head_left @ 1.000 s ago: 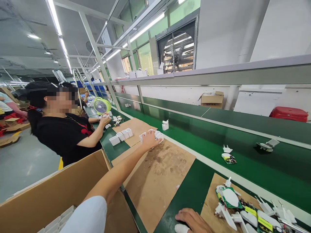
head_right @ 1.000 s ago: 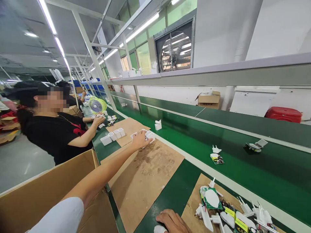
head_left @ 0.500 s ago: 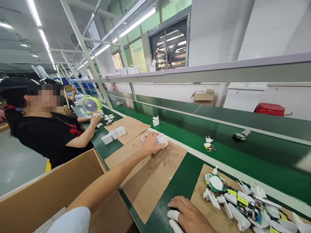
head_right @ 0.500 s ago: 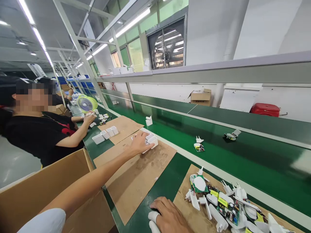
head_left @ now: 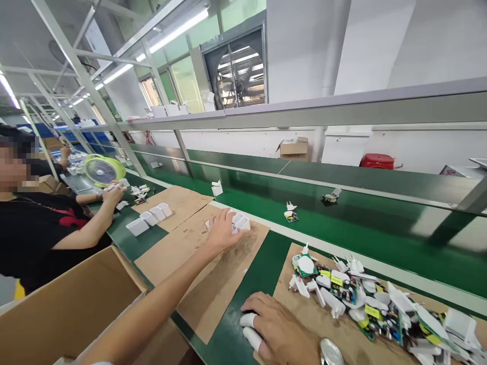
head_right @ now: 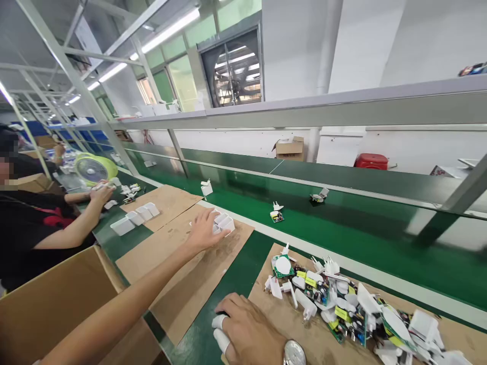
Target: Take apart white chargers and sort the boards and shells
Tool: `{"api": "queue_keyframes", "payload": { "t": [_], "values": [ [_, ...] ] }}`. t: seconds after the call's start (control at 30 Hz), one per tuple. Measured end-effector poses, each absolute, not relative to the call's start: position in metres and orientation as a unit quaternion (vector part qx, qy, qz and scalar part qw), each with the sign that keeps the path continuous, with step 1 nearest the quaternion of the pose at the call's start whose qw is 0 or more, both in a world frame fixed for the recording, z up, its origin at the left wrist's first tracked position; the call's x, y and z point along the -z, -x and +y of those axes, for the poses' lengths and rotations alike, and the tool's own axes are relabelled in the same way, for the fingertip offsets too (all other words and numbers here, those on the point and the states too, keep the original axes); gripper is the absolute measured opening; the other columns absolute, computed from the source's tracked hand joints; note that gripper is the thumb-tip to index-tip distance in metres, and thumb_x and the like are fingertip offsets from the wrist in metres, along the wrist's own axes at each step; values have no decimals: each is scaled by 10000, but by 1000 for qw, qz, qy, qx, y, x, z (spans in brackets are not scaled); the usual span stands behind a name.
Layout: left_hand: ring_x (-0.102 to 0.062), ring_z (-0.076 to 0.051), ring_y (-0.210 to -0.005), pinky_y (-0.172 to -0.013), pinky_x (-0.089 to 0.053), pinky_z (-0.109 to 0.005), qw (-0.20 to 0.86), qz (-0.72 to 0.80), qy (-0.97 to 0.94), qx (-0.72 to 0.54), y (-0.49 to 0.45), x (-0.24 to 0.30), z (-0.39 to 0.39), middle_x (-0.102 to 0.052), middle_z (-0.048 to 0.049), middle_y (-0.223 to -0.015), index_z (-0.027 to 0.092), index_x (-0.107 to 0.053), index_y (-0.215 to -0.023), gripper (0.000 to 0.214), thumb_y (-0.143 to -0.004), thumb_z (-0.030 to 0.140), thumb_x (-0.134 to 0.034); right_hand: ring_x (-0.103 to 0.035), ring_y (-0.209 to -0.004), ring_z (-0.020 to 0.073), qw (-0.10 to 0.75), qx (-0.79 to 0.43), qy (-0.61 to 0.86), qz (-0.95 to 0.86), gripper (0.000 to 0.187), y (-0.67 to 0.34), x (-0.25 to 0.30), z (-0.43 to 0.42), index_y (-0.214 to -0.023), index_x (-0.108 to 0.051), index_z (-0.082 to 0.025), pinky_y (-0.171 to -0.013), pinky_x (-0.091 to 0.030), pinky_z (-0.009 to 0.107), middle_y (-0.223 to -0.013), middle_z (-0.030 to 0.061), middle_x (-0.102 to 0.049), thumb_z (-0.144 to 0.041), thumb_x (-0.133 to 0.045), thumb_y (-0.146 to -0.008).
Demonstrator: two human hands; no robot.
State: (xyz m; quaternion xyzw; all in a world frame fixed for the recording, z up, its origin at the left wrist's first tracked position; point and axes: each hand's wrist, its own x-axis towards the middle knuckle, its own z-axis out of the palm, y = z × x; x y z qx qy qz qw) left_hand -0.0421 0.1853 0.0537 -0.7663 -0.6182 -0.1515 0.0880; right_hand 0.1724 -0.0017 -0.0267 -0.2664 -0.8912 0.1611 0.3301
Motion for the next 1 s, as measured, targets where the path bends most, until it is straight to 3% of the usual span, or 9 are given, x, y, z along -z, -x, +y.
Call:
{"api": "queue_keyframes", "payload": {
  "t": [0.2, 0.3, 0.53, 0.67, 0.8, 0.93, 1.0],
  "values": [
    [-481, -456, -1423, -1131, -399, -664, 141, -551, 797, 205, 69, -56, 150, -604, -217, -1442, 200, -691, -893, 274, -905, 471, -653, -626, -1150, 264, 332, -165, 260, -892, 194, -172, 34, 3, -1078, -663, -202, -975, -550, 407, -1250, 88, -693, -140, -627, -897],
    [-534, -445, -1371, -1098, -429, -676, 141, -509, 814, 240, 74, -51, 142, -662, -218, -1348, 198, -670, -806, 214, -942, 341, -586, -619, -1168, 256, 321, -154, 256, -898, 198, -172, 35, 4, -1090, -665, -206, -999, -541, 391, -1274, 76, -686, -169, -650, -896],
    [-684, -218, -1181, -974, -573, -337, 29, -335, 896, 289, 29, -47, 107, -685, -92, -1299, 219, -614, -834, 165, -986, 253, -561, -619, -1161, 235, 283, -129, 264, -913, 202, -172, 28, 8, -1134, -691, -204, -1034, -533, 362, -1286, 73, -694, -262, -651, -944],
    [-708, -220, -1111, -943, -581, -334, -90, -301, 908, 277, 8, -46, 88, -679, -107, -1282, 201, -604, -786, 159, -944, 200, -609, -630, -1160, 243, 273, -129, 274, -913, 214, -171, 25, 7, -1137, -709, -201, -1028, -539, 359, -1300, 79, -702, -254, -642, -941],
    [-713, -220, -1033, -860, -573, -318, -178, -319, 901, 235, 3, -57, 92, -684, -95, -1264, 198, -667, -801, 218, -904, 371, -750, -631, -1187, 248, 271, -132, 278, -912, 216, -170, 27, 8, -1121, -719, -204, -1054, -539, 355, -1315, 68, -699, -250, -674, -914],
    [-694, -164, -862, -755, -547, -286, -239, -349, 872, 247, -4, -73, 111, -709, -104, -1202, 186, -716, -874, 309, -1001, 450, -619, -647, -1169, 259, 292, -121, 259, -912, 251, -168, 42, 10, -1109, -705, -190, -1013, -575, 348, -1300, 88, -702, -209, -694, -859],
    [-696, -169, -881, -770, -550, -278, -245, -355, 868, 247, -10, -74, 117, -735, -94, -1144, 185, -729, -879, 321, -1002, 461, -618, -655, -1184, 282, 314, -104, 237, -913, 280, -167, 58, 12, -1113, -695, -178, -997, -593, 358, -1299, 112, -706, -179, -700, -833]
  ]
}}
